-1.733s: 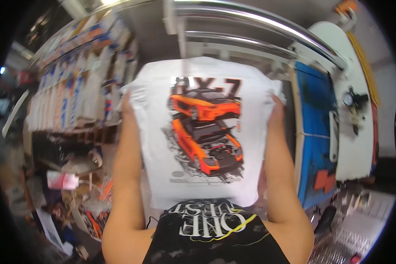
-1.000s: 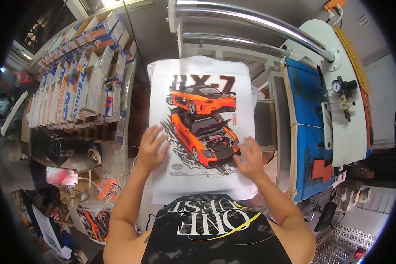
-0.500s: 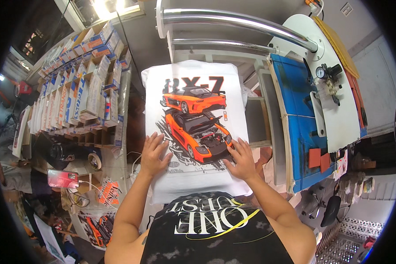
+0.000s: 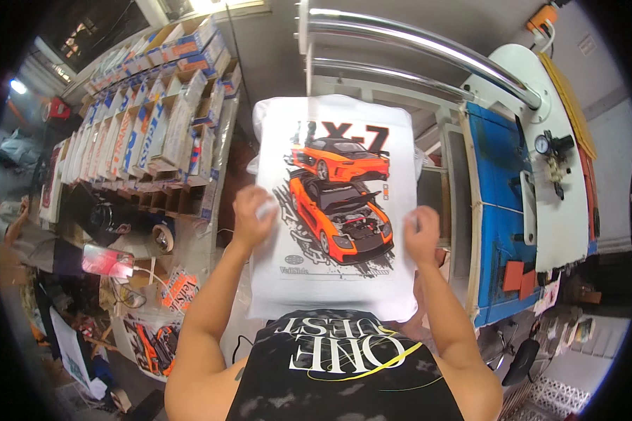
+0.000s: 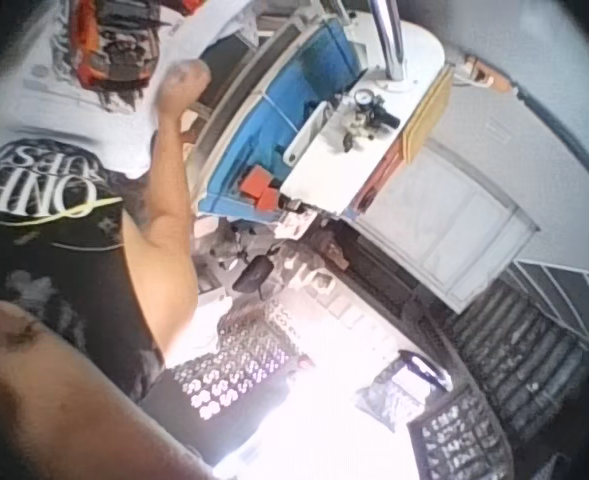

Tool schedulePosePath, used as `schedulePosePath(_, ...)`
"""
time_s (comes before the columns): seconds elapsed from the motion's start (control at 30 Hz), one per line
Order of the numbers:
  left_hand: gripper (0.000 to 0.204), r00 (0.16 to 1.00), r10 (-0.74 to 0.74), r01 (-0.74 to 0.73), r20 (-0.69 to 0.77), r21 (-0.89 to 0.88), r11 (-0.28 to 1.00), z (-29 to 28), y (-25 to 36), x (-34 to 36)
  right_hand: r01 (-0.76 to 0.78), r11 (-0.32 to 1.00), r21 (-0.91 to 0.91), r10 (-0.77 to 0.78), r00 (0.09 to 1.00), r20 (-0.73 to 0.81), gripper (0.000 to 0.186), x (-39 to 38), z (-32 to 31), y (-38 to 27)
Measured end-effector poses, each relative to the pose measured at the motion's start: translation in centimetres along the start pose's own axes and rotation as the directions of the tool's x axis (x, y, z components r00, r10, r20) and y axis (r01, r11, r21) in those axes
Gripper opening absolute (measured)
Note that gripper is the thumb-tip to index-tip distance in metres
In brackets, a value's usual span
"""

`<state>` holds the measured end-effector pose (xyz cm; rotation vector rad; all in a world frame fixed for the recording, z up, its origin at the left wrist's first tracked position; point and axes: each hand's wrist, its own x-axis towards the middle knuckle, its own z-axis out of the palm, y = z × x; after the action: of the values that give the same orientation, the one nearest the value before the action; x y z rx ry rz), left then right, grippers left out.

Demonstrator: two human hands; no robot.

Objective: The person aligns a white t-shirt on a heat press, places a transfer sheet with a car graphic onto the shirt, and operates the press. They then remove the finished shirt and prepare the next one by aligning it on the press.

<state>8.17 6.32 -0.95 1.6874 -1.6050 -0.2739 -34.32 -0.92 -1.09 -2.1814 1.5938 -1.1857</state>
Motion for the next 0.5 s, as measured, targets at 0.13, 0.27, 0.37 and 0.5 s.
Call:
schedulePosePath(0.13, 0.045, 0.708, -0.627, 0.706, 0.326, -0.362, 0.609, 1.4, -6.3, 6.7, -0.934, 0.261, 0.242, 0.736, 0.355, 0.576, 0.046, 6.5, 3.8, 6.0)
schedulePosePath(0.27, 0.079, 0.472, -0.228, 0.801, 0.851, -0.523, -0.291, 4.2, -9.7, 9.8, -0.793, -0.210, 0.571, 0.407, 0.461, 0.789, 0.057, 9.7, 6.6, 9.2)
schedulePosePath(0.37, 0.067, 0.704, -0.305, 0.602, 0.641, -0.767, -0.223, 5.3, -12.1, 12.3, -0.627, -0.201, 0.753, 0.467, 0.614, 0.636, 0.054, 12.7, 7.5, 10.7)
schedulePosePath(0.5, 0.050, 0.736, -0.484, 0.411, 0.474, -0.880, -0.237, 5.3, -15.8, 13.2, -0.590, -0.214, 0.778, 0.601, 0.548, 0.581, 0.051, 16.0, 7.5, 12.8)
